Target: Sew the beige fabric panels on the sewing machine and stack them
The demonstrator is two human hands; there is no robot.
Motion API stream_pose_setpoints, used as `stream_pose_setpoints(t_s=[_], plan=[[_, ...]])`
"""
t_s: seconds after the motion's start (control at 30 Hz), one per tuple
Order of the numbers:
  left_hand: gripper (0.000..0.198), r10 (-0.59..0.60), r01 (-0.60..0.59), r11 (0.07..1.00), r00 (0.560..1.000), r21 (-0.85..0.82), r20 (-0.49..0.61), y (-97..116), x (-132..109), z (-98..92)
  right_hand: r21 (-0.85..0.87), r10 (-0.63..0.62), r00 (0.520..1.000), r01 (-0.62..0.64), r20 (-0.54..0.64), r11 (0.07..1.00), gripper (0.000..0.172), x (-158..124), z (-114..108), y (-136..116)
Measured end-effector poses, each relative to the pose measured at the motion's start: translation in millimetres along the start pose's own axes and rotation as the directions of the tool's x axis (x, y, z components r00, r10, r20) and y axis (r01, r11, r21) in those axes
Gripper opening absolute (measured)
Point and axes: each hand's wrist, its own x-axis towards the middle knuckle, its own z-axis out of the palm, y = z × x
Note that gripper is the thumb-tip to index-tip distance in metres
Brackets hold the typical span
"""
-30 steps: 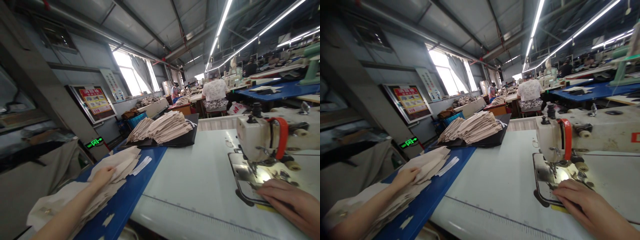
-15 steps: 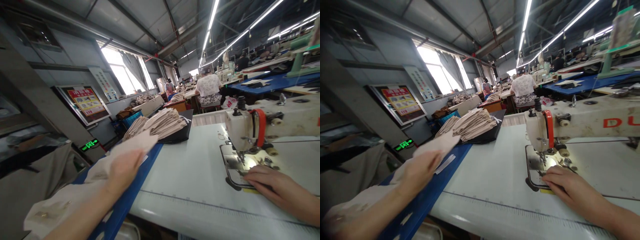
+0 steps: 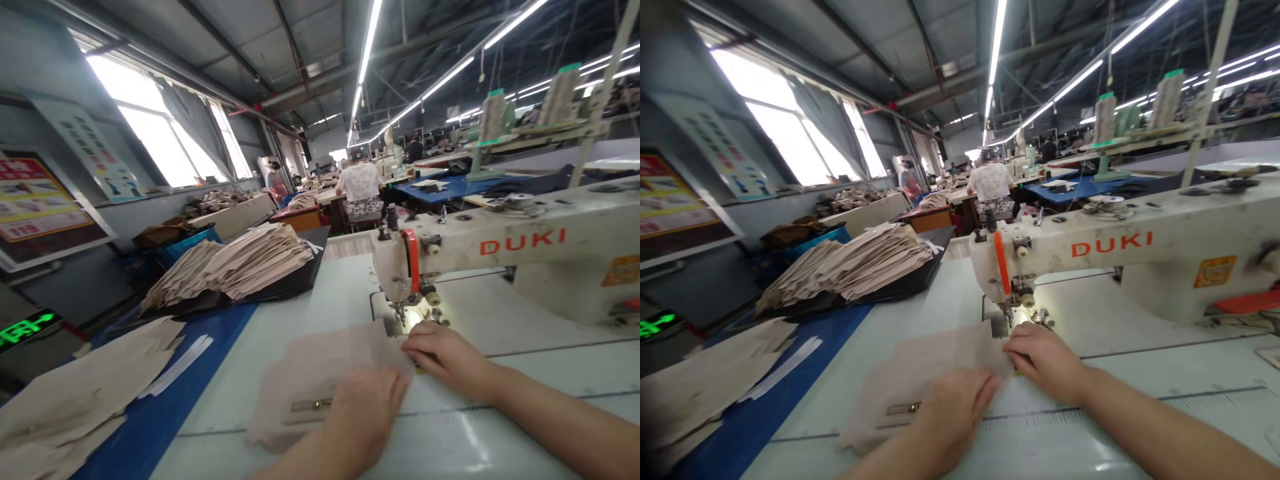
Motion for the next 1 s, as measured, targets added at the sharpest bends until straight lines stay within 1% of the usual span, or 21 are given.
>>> stream_pose_setpoints(t_s=[0.07,0.1,0.13,0.17,0.2,0.23,0.3,0.33,0.37,0.43,0.5,0.57,0.6,0.67,0.7,0.73,0.77,0.83,0.87,0.93,1.0], plan=[[0.035,-0.052,0.035,0.980,0.995,-0.194,-0.084,-10.2,-6.8,-6.4,-0.024,0.010,1.000,-0.011,-0.010,1.000,0.026,0.4,0.0,-0.1],[0.037,-0.077,0.042,0.965,0.989,-0.258,-0.129,-17.0,-11.4,-7.5,-0.033,0.021,1.000,-0.021,-0.014,0.999,0.026,0.6,-0.2,-0.5],[0.037,-0.091,0.041,0.958,0.982,-0.285,-0.164,-24.4,-16.0,-6.9,-0.038,0.028,0.999,-0.029,-0.017,0.999,0.025,0.9,-0.6,-1.4],[0.036,-0.095,0.043,0.961,0.979,-0.274,-0.178,-31.9,-20.3,-5.0,-0.039,0.028,0.999,-0.029,-0.017,0.999,0.024,1.3,-1.2,-3.0],[0.037,-0.085,0.045,0.971,0.983,-0.236,-0.162,-39.1,-24.1,-2.3,-0.035,0.015,1.000,-0.016,-0.010,0.999,0.024,1.8,-1.9,-5.2],[0.041,-0.068,0.046,0.983,0.991,-0.180,-0.118,-45.3,-27.2,0.6,-0.024,-0.007,1.000,0.007,0.003,1.000,0.023,2.3,-2.6,-8.0],[0.052,-0.045,0.046,0.996,0.999,-0.076,0.013,-53.6,-31.4,4.6,0.014,-0.069,0.996,0.068,0.054,0.998,0.021,2.8,-3.8,-14.6],[0.055,-0.052,0.055,0.997,0.996,-0.046,0.075,-55.5,-32.4,4.7,0.035,-0.098,0.991,0.095,0.086,0.995,0.021,2.6,-4.1,-17.5],[0.056,-0.068,0.072,0.997,0.990,-0.031,0.123,-56.2,-32.7,3.5,0.051,-0.119,0.986,0.114,0.120,0.992,0.022,2.1,-4.1,-19.8],[0.057,-0.109,0.116,0.993,0.977,-0.025,0.184,-54.8,-32.2,-1.4,0.055,-0.141,0.976,0.134,0.167,0.990,0.025,0.4,-2.9,-21.5],[0.057,-0.138,0.149,0.988,0.967,-0.035,0.213,-52.6,-32.1,-6.3,0.026,-0.150,0.974,0.147,0.170,0.989,0.029,-1.7,-0.6,-19.7],[0.056,-0.158,0.170,0.984,0.969,-0.050,0.191,-53.4,-34.6,-8.2,-0.001,-0.155,0.973,0.157,0.168,0.988,0.031,-3.5,1.8,-16.3],[0.055,-0.162,0.173,0.983,0.975,-0.058,0.155,-56.4,-37.6,-8.1,-0.014,-0.158,0.973,0.162,0.167,0.987,0.031,-4.4,2.8,-14.5],[0.049,-0.165,0.168,0.983,0.985,-0.072,0.044,-71.1,-47.2,-8.3,-0.037,-0.160,0.973,0.169,0.166,0.985,0.032,-5.9,4.5,-11.1],[0.046,-0.189,0.187,0.980,0.982,-0.069,-0.019,-83.7,-53.9,-9.8,-0.046,-0.160,0.974,0.170,0.160,0.984,0.032,-6.7,5.4,-9.4],[0.043,-0.239,0.235,0.970,0.968,-0.059,-0.079,-99.9,-61.8,-13.0,-0.052,-0.158,0.976,0.167,0.150,0.985,0.032,-7.5,6.4,-7.6],[0.040,-0.307,0.303,0.952,0.943,-0.048,-0.130,-119.5,-70.7,-18.2,-0.056,-0.153,0.979,0.161,0.136,0.985,0.032,-8.3,7.7,-5.8],[0.038,-0.483,0.491,0.871,0.851,-0.012,-0.204,-165.6,-90.9,-34.1,-0.065,-0.146,0.985,0.153,0.097,0.986,0.032,-9.4,10.5,-2.1],[0.040,-0.543,0.558,0.830,0.808,0.001,-0.230,-189.7,-101.6,-43.6,-0.076,-0.145,0.987,0.150,0.074,0.986,0.032,-9.8,12.0,-0.3],[0.043,-0.645,0.675,0.738,0.713,0.020,-0.275,-233.9,-123.2,-61.0,-0.106,-0.151,0.988,0.154,0.039,0.982,0.031,-10.0,14.4,2.6],[0.041,-0.722,0.758,0.652,0.632,0.032,-0.281,-266.0,-143.1,-70.6,-0.129,-0.162,0.987,0.163,0.014,0.978,0.030,-10.0,15.6,4.9]])
